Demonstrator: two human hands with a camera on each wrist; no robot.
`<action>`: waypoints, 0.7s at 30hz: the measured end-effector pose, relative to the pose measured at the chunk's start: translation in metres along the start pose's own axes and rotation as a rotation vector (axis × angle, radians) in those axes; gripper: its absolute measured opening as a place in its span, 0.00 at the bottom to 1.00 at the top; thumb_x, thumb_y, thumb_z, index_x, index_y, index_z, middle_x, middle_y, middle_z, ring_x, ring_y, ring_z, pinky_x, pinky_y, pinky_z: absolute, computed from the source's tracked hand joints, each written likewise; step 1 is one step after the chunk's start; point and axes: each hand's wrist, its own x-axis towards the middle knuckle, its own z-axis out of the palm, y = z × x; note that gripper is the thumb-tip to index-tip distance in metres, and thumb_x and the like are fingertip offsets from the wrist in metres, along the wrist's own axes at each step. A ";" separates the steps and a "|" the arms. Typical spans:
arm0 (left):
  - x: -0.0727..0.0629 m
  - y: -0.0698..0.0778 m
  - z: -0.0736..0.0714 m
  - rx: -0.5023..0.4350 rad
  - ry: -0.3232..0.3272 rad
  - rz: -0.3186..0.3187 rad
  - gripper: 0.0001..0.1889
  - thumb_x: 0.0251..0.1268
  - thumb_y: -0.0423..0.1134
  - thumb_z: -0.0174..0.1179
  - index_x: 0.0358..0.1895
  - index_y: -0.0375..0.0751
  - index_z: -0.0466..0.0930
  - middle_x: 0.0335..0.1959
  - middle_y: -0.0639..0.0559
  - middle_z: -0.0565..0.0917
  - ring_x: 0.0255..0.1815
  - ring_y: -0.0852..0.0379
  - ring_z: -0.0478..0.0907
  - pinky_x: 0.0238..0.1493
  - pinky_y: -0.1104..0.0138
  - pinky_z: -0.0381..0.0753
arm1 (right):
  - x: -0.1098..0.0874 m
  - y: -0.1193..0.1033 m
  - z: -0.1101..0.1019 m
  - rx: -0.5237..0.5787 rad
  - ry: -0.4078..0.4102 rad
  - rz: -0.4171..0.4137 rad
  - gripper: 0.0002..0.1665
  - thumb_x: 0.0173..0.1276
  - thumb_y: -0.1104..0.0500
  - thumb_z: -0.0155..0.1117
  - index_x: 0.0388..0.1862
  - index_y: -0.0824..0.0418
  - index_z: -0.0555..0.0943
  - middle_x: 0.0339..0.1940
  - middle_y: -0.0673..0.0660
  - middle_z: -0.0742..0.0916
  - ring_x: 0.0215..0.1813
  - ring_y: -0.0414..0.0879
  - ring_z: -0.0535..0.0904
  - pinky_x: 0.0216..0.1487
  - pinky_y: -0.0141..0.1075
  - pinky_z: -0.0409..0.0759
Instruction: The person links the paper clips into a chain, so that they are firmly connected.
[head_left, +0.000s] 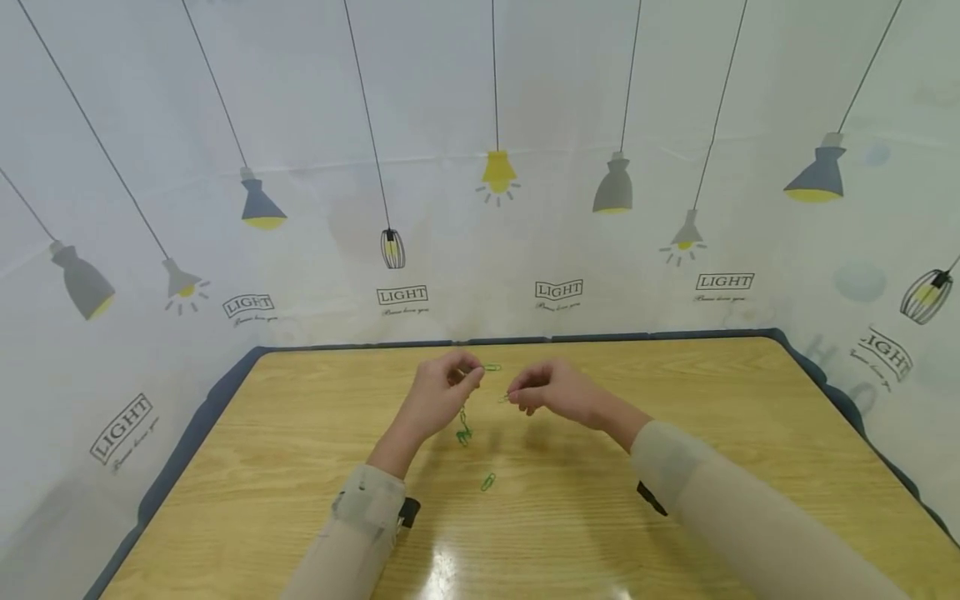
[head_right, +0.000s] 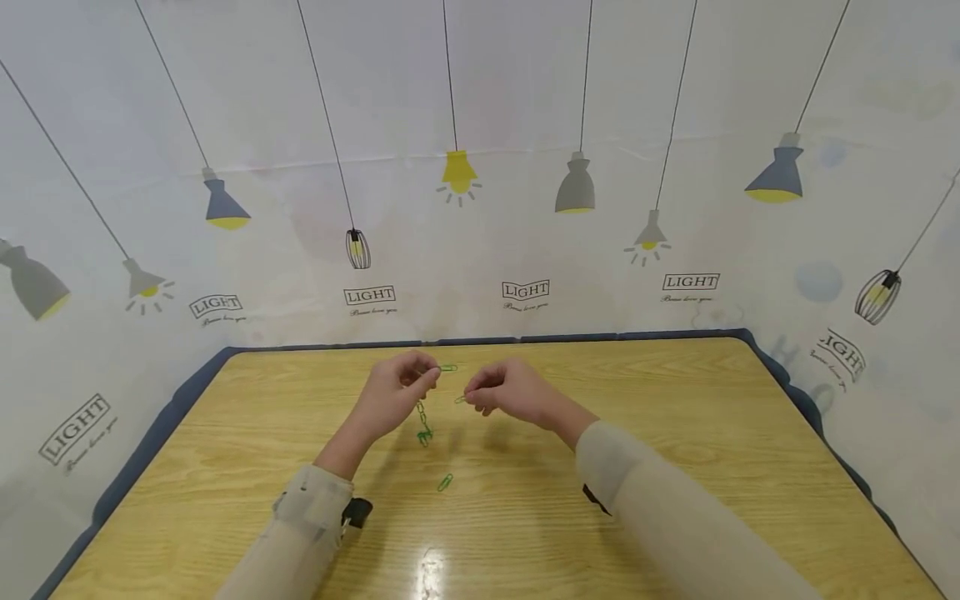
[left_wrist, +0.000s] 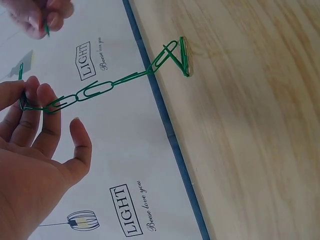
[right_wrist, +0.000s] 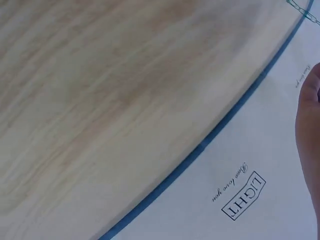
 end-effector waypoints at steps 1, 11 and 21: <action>0.000 0.000 0.000 0.000 0.000 0.002 0.07 0.81 0.40 0.61 0.50 0.41 0.85 0.40 0.48 0.90 0.40 0.49 0.88 0.40 0.64 0.86 | 0.001 -0.003 -0.002 0.004 0.028 0.000 0.14 0.79 0.58 0.66 0.55 0.67 0.86 0.44 0.57 0.90 0.47 0.57 0.86 0.60 0.61 0.85; 0.000 0.001 0.002 0.014 0.031 0.044 0.06 0.79 0.38 0.63 0.48 0.41 0.87 0.36 0.49 0.91 0.38 0.57 0.87 0.45 0.63 0.87 | 0.004 -0.030 -0.008 0.056 0.275 -0.068 0.13 0.79 0.58 0.67 0.54 0.66 0.87 0.41 0.54 0.90 0.43 0.49 0.86 0.48 0.37 0.88; 0.000 0.001 0.004 0.033 0.060 0.071 0.05 0.77 0.37 0.66 0.47 0.42 0.89 0.36 0.50 0.93 0.40 0.56 0.88 0.46 0.59 0.88 | 0.004 -0.043 0.003 0.139 0.226 -0.033 0.14 0.78 0.57 0.68 0.53 0.66 0.88 0.45 0.59 0.90 0.43 0.51 0.87 0.49 0.41 0.89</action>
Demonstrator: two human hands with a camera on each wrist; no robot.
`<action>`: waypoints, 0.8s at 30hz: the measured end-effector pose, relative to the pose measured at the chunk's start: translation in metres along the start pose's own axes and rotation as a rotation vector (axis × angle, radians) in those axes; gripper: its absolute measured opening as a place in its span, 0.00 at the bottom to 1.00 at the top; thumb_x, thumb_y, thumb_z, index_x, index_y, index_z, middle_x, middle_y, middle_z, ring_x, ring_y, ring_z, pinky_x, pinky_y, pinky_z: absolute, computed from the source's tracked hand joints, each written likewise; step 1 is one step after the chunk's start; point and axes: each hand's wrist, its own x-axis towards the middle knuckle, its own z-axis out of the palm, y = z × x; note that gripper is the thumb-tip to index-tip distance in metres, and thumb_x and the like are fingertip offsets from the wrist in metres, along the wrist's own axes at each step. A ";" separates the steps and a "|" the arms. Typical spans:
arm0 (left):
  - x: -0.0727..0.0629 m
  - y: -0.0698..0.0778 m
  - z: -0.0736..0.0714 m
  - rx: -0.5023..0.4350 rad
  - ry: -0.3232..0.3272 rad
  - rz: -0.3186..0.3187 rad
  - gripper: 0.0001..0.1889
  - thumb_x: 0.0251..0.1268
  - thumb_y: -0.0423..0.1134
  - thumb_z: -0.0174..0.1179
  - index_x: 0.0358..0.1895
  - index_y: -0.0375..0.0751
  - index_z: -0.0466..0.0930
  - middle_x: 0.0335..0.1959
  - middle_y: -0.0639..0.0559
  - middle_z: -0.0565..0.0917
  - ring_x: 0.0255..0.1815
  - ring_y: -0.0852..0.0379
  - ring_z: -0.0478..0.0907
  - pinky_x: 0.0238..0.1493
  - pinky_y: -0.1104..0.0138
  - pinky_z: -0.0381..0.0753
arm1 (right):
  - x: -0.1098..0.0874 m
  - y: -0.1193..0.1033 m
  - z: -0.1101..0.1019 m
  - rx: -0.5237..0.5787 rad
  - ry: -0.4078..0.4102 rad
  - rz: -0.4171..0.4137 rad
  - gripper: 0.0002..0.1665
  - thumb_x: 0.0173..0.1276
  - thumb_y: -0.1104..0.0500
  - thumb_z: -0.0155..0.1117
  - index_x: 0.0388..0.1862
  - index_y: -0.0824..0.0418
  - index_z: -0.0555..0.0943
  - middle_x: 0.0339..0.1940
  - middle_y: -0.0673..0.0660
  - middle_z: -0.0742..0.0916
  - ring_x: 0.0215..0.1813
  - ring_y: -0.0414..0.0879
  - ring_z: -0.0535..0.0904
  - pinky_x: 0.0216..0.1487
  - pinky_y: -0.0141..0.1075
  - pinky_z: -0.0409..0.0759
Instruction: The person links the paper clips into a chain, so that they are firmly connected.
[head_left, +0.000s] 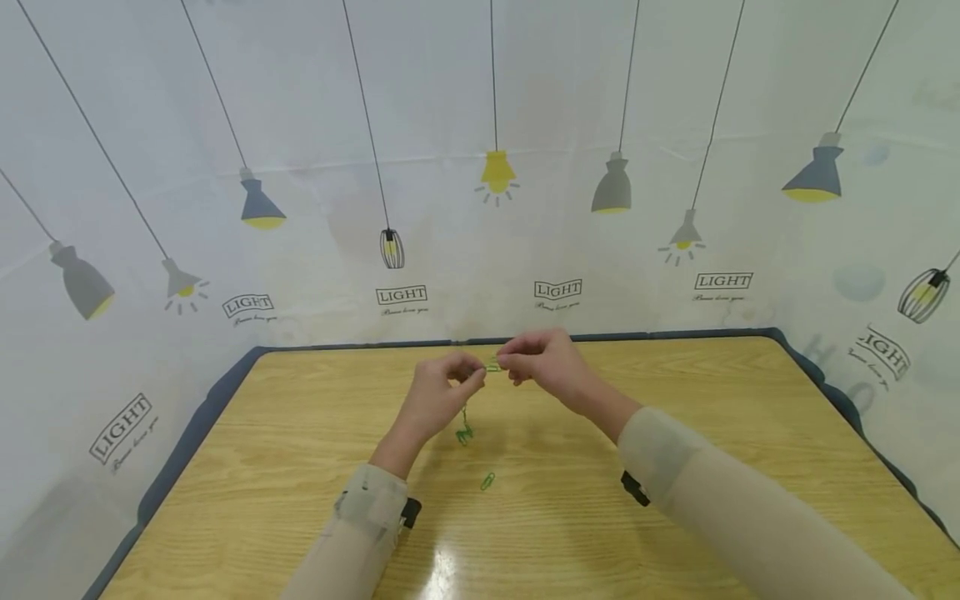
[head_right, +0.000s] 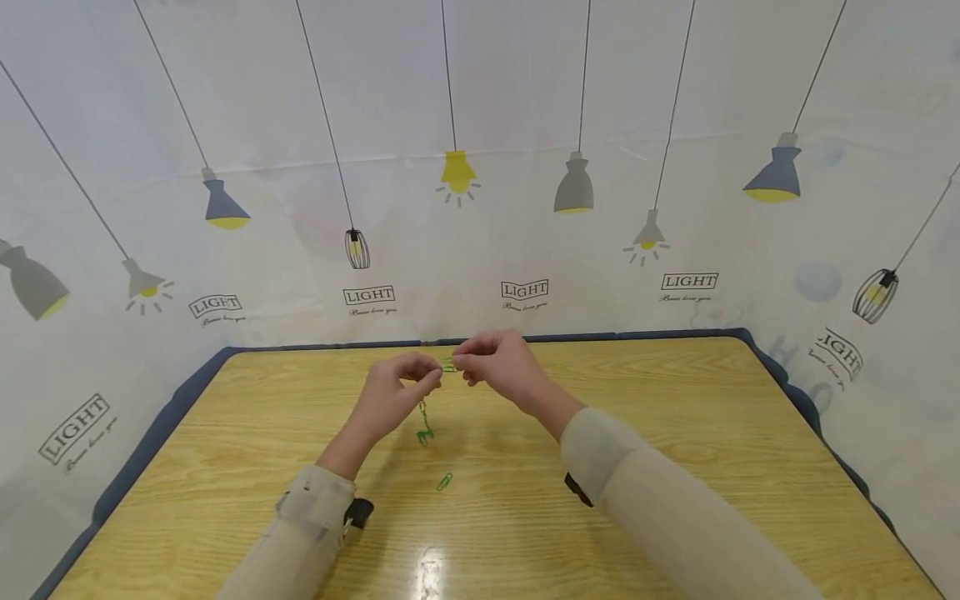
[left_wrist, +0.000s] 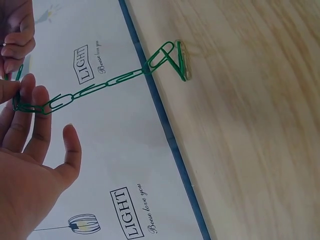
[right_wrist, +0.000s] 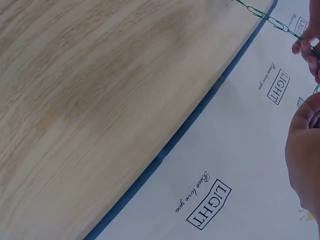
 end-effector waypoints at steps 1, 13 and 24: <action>0.000 0.000 0.000 -0.002 0.001 0.001 0.05 0.76 0.37 0.66 0.46 0.42 0.89 0.35 0.50 0.93 0.40 0.57 0.88 0.46 0.59 0.88 | 0.000 0.000 0.001 0.003 0.000 0.006 0.14 0.78 0.57 0.68 0.53 0.66 0.88 0.46 0.60 0.90 0.42 0.51 0.87 0.48 0.40 0.89; -0.001 -0.001 -0.004 0.010 0.020 0.013 0.06 0.74 0.37 0.67 0.46 0.39 0.90 0.34 0.50 0.92 0.38 0.58 0.87 0.45 0.61 0.86 | 0.004 0.005 0.006 0.038 0.013 0.057 0.13 0.77 0.59 0.68 0.51 0.67 0.89 0.40 0.54 0.91 0.38 0.45 0.85 0.48 0.41 0.89; -0.002 -0.002 -0.007 -0.013 0.015 0.030 0.05 0.74 0.36 0.68 0.45 0.41 0.91 0.36 0.50 0.93 0.38 0.58 0.88 0.42 0.67 0.85 | 0.004 0.015 -0.001 0.059 0.039 0.078 0.14 0.76 0.60 0.68 0.52 0.70 0.88 0.39 0.55 0.91 0.38 0.46 0.85 0.50 0.43 0.89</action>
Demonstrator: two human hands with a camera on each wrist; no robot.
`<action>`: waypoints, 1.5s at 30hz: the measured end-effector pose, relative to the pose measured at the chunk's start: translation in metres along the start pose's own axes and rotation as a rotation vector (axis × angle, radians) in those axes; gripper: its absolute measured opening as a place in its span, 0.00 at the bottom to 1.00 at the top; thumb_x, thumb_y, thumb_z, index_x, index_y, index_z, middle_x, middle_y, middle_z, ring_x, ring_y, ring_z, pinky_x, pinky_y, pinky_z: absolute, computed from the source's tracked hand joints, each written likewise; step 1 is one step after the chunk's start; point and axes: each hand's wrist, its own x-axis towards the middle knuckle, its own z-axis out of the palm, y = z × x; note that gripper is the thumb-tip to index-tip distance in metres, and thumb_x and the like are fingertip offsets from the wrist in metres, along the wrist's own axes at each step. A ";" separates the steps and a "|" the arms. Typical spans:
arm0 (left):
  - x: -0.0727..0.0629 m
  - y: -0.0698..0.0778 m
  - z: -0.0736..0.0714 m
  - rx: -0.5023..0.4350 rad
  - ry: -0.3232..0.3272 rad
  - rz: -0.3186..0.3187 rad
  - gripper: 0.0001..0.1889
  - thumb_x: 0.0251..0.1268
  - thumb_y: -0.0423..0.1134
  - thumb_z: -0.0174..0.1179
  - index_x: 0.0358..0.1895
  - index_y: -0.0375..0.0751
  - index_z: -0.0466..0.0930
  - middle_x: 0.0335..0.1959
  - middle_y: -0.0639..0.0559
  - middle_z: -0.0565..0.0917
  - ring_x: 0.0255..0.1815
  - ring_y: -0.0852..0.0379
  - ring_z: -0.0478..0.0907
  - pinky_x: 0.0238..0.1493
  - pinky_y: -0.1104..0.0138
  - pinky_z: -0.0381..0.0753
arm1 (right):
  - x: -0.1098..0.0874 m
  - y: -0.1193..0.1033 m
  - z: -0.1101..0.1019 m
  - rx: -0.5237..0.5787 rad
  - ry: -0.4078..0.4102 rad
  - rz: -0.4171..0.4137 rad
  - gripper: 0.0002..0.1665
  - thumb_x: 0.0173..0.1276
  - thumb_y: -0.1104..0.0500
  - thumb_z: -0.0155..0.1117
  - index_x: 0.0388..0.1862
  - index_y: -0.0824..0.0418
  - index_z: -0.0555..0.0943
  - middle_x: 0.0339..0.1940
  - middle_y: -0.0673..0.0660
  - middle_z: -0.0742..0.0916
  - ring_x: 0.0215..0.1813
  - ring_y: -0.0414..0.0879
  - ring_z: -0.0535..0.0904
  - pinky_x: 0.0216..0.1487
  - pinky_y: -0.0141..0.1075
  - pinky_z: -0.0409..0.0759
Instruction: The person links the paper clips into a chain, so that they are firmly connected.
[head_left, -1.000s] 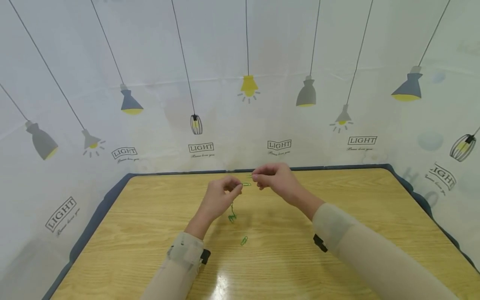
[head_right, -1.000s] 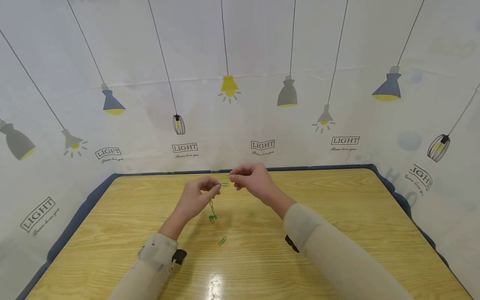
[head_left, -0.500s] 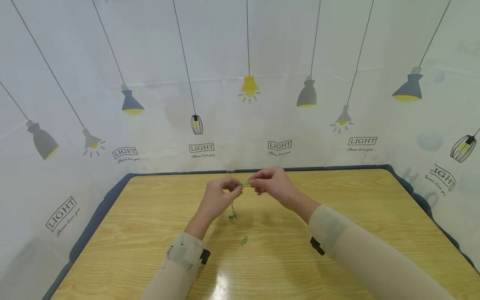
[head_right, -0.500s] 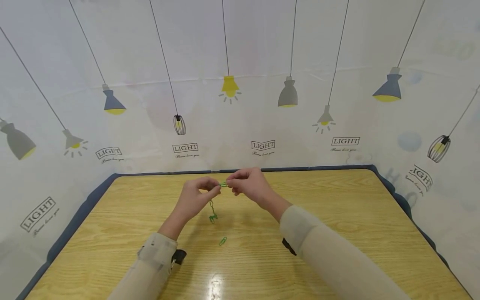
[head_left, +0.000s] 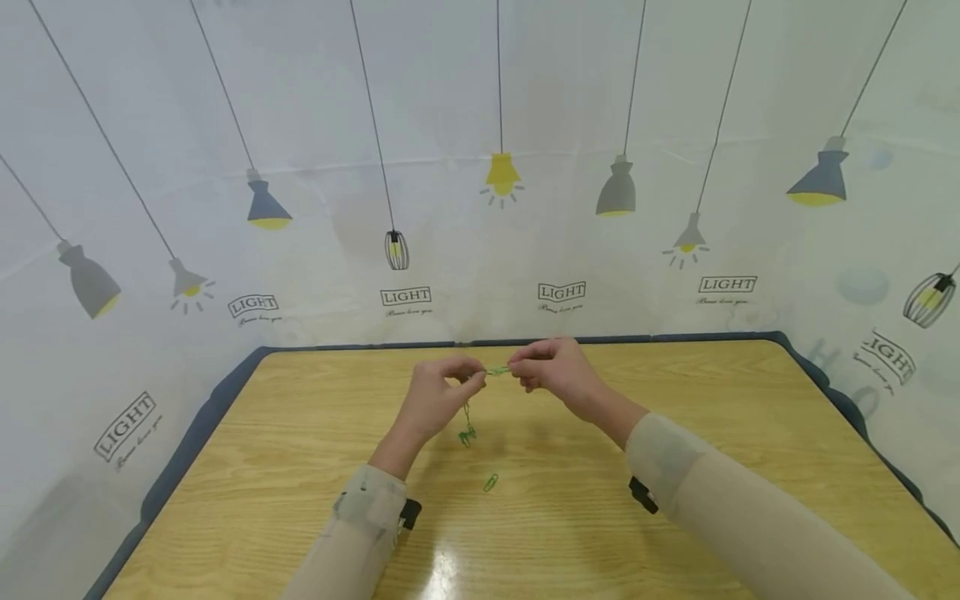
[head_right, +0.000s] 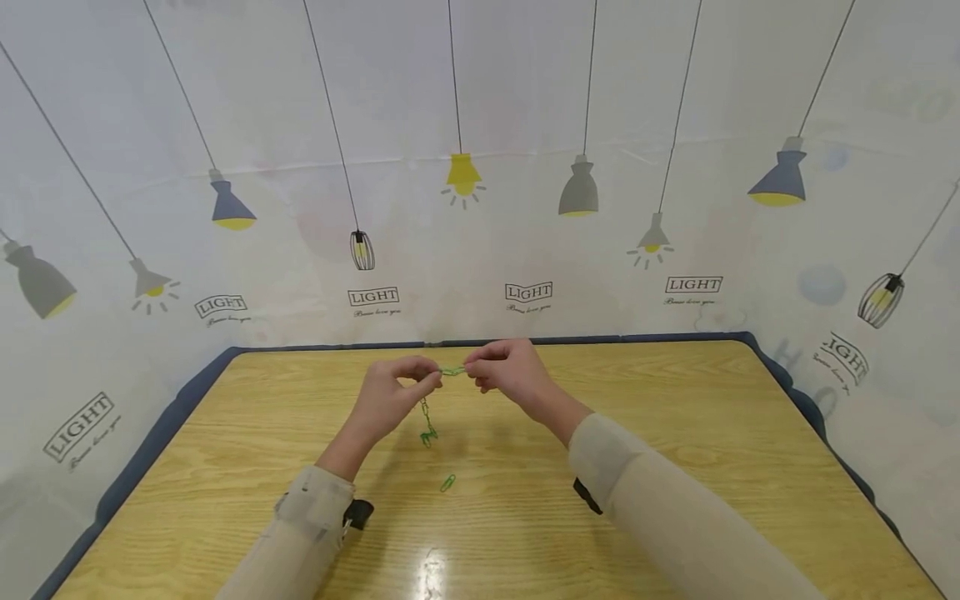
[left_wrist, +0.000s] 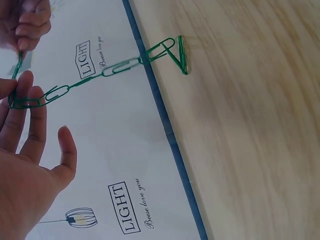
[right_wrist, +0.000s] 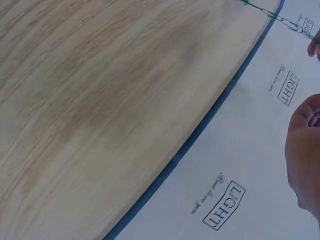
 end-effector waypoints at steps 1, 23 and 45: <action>0.000 0.000 0.000 -0.005 0.002 -0.006 0.05 0.73 0.36 0.68 0.45 0.41 0.91 0.36 0.50 0.93 0.38 0.58 0.88 0.42 0.66 0.86 | 0.000 0.001 -0.001 0.001 0.004 0.002 0.14 0.76 0.60 0.68 0.52 0.70 0.88 0.38 0.53 0.90 0.38 0.45 0.85 0.50 0.43 0.88; 0.001 0.002 0.000 -0.026 -0.155 -0.062 0.13 0.77 0.46 0.67 0.56 0.47 0.87 0.40 0.49 0.89 0.29 0.59 0.78 0.34 0.68 0.79 | -0.005 -0.001 0.002 -0.059 -0.063 -0.049 0.12 0.79 0.60 0.65 0.53 0.67 0.85 0.38 0.51 0.88 0.42 0.45 0.85 0.51 0.39 0.88; 0.001 0.003 0.000 0.005 -0.092 -0.040 0.10 0.80 0.41 0.63 0.50 0.41 0.90 0.44 0.46 0.93 0.31 0.61 0.81 0.34 0.70 0.81 | -0.007 0.000 0.008 -0.097 -0.086 -0.069 0.13 0.80 0.59 0.66 0.54 0.67 0.84 0.36 0.50 0.87 0.42 0.47 0.84 0.49 0.38 0.86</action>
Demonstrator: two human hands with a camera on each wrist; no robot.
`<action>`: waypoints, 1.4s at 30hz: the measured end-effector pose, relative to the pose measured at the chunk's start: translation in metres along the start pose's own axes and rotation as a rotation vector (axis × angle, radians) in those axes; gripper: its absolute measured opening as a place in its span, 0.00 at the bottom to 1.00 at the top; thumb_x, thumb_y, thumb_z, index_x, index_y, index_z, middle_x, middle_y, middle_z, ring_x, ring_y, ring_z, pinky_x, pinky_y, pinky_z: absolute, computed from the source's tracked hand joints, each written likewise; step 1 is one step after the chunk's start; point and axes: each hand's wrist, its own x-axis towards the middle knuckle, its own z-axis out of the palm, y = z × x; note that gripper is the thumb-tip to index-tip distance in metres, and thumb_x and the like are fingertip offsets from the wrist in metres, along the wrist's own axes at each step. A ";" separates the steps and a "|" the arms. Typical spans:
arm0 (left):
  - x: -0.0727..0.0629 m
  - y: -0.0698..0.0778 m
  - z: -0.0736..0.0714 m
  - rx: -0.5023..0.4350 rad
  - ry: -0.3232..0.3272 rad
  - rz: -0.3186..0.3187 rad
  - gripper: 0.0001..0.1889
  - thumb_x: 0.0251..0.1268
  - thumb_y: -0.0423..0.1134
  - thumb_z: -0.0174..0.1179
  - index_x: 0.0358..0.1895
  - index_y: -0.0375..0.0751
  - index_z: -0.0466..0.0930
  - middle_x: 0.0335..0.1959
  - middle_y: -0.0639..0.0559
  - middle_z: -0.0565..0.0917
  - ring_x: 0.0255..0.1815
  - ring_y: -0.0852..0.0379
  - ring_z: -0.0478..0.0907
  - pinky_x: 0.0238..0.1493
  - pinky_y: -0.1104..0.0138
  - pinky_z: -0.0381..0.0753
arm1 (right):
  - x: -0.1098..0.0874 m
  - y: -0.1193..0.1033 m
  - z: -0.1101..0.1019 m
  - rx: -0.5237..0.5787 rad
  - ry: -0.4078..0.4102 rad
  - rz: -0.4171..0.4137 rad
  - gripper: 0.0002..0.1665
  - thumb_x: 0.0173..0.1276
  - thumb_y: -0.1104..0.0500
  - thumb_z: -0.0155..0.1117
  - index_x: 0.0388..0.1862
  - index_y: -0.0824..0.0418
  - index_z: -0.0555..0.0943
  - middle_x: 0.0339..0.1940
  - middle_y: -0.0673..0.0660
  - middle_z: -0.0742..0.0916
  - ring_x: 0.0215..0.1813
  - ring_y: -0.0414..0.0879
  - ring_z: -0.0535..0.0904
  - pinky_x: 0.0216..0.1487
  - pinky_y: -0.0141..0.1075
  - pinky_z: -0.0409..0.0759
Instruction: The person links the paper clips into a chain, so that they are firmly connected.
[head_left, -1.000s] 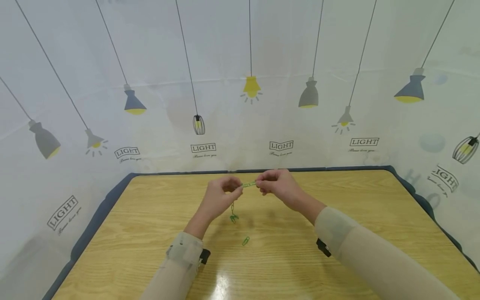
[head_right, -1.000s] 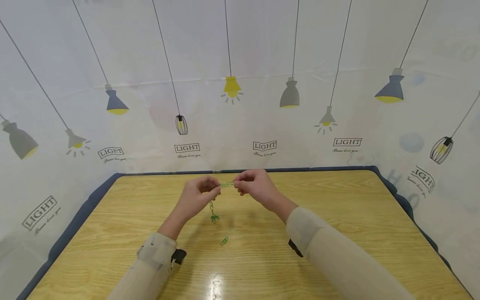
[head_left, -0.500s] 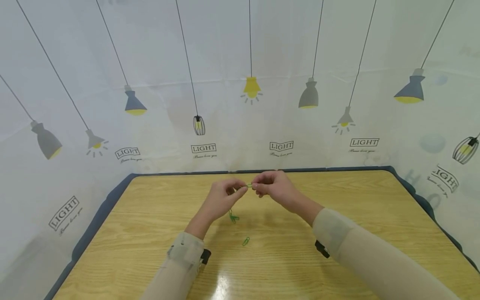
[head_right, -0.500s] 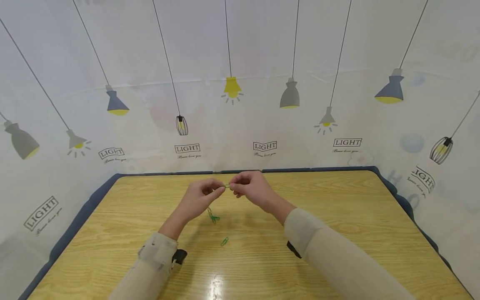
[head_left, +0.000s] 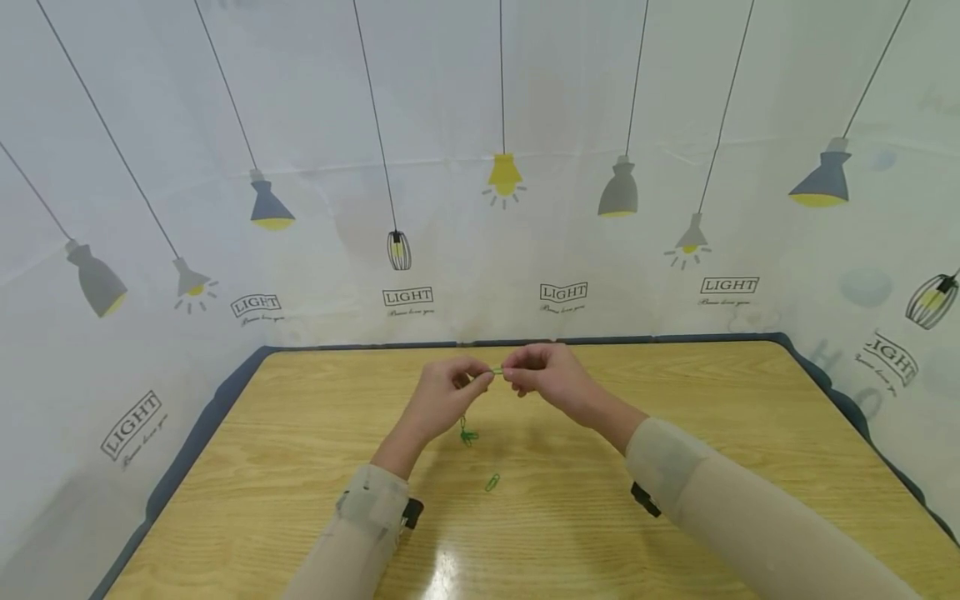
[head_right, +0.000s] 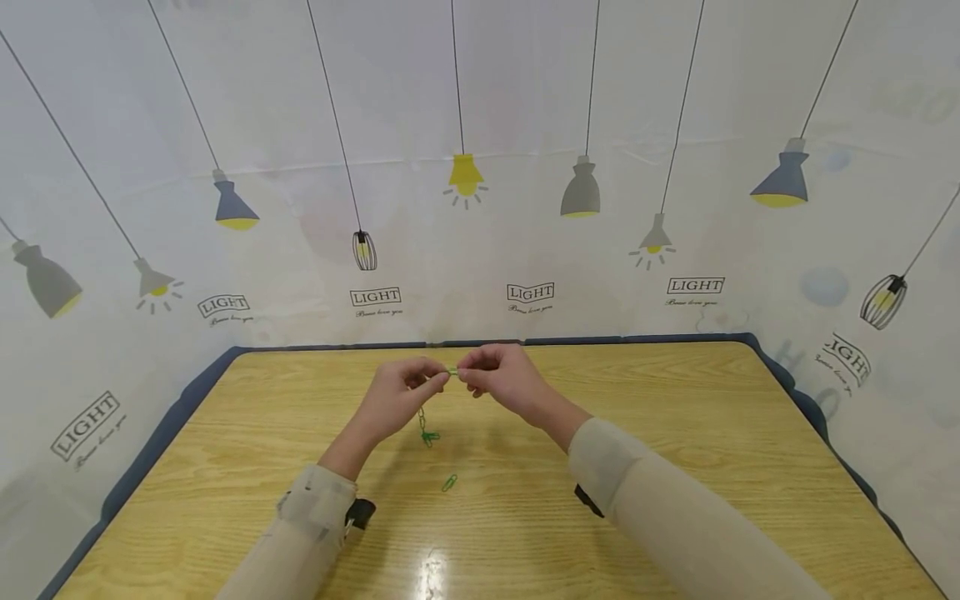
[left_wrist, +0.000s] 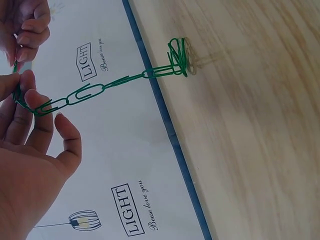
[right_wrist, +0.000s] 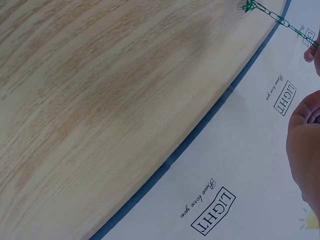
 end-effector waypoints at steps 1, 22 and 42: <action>0.000 0.000 0.000 0.003 0.004 -0.001 0.10 0.80 0.41 0.63 0.50 0.41 0.90 0.44 0.46 0.93 0.31 0.61 0.82 0.33 0.70 0.80 | 0.000 0.000 0.000 -0.006 0.001 0.006 0.13 0.80 0.58 0.66 0.54 0.67 0.85 0.36 0.50 0.87 0.42 0.47 0.84 0.48 0.37 0.86; 0.002 -0.002 -0.001 0.010 0.031 -0.011 0.10 0.80 0.42 0.63 0.48 0.42 0.91 0.41 0.44 0.92 0.31 0.53 0.85 0.30 0.70 0.80 | -0.014 0.023 0.008 -0.039 -0.086 0.014 0.12 0.78 0.60 0.67 0.52 0.66 0.87 0.43 0.60 0.90 0.42 0.49 0.85 0.54 0.54 0.88; 0.001 -0.006 -0.002 -0.001 0.031 0.016 0.09 0.79 0.42 0.64 0.48 0.42 0.90 0.40 0.46 0.93 0.31 0.63 0.83 0.34 0.70 0.82 | -0.021 0.072 0.033 -0.362 -0.450 -0.079 0.16 0.71 0.57 0.77 0.56 0.55 0.87 0.42 0.50 0.85 0.40 0.39 0.75 0.42 0.29 0.75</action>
